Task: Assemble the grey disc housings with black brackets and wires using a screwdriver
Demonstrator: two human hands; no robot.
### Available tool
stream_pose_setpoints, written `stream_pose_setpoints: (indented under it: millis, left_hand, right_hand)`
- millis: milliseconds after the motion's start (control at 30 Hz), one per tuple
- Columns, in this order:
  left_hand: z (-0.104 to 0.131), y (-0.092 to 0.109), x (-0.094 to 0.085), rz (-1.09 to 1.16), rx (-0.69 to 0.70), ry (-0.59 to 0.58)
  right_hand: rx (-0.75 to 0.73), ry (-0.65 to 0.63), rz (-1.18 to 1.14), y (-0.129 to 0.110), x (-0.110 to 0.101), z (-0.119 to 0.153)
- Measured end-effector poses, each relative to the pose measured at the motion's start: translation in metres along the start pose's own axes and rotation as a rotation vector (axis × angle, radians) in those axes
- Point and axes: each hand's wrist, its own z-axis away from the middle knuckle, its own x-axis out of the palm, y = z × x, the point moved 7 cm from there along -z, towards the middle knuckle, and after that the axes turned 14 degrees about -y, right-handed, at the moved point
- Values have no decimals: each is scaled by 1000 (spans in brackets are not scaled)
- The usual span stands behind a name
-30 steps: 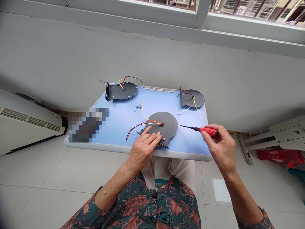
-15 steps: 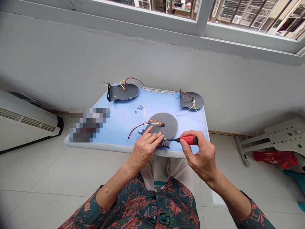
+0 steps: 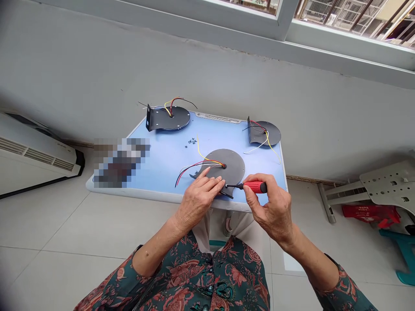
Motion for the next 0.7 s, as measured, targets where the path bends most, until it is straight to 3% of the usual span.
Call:
stream_pose_setpoints:
  millis: [267, 400, 600, 700]
  left_hand:
    - [0, 2, 0, -37, 5, 18]
    - [1, 0, 0, 10, -3, 7]
    - [-12, -18, -19, 342, -11, 24]
    - [-29, -21, -18, 451, 10, -26]
  right_hand:
    - [-121, 26, 420, -31, -5, -17]
    - [-134, -14, 494, -34, 2, -27]
    - [-145, -2, 538, -37, 8, -34]
    - [-132, 15, 577, -39, 11, -35]
